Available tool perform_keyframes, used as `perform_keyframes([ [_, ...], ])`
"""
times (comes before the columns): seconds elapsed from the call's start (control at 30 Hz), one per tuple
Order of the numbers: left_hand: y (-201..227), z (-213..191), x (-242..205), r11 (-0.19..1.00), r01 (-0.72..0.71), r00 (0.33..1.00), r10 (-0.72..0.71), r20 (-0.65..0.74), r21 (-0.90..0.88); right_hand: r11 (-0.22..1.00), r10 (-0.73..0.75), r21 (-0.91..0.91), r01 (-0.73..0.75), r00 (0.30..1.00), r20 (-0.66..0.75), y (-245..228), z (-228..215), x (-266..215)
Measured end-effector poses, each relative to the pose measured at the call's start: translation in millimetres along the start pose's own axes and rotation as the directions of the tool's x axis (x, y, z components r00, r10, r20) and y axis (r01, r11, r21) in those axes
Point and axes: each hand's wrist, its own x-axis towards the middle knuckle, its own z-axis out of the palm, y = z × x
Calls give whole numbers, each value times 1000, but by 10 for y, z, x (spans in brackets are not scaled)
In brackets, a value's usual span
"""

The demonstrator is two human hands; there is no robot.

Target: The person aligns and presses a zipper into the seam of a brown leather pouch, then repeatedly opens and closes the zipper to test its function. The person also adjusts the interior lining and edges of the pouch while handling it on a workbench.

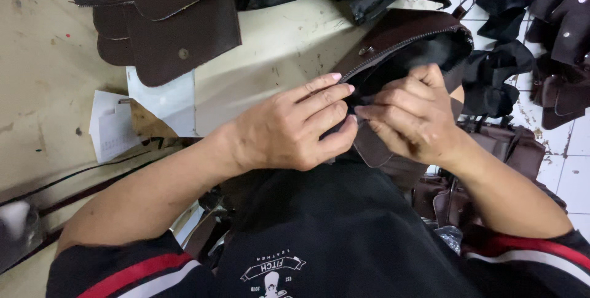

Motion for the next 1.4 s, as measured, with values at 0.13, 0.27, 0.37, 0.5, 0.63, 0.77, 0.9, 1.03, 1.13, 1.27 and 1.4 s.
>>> perform_keyframes([
  [0.13,14,-4,30,999,38,999,-38,-18,2,996,-39,-83,34,997,-63,-5,46,10],
  [0.27,40,-2,24,996,86,996,-85,-12,14,993,20,-118,-23,999,-27,-14,-34,11],
  [0.37,43,-28,29,992,123,992,-123,12,6,992,50,-119,-49,999,10,1,-33,-44],
  [0.5,-93,-55,70,902,256,961,-200,188,-348,995,29,-94,-23,997,65,-34,-34,12],
  [0.63,-364,-250,186,869,250,955,-149,255,-427,997,50,-55,-45,993,104,-38,-51,-1],
  [0.77,-499,-183,243,997,38,922,-10,387,-64,997,63,-64,-54,987,147,-26,-67,-35],
  [0.9,-614,-126,291,960,-210,961,168,219,183,997,16,-75,-3,986,165,23,-146,-39],
  [1.03,-518,-155,325,981,-170,973,152,174,96,993,57,-112,-36,979,196,262,-354,-49],
  [1.13,-300,-189,425,992,-53,992,40,117,115,999,35,-46,-29,987,155,210,-610,160],
  [1.27,-159,-95,495,994,107,987,-103,123,-23,953,132,212,-218,925,355,109,-818,171],
  [1.4,-124,105,552,941,255,960,-220,170,-222,937,206,210,-279,928,312,17,-837,51],
])
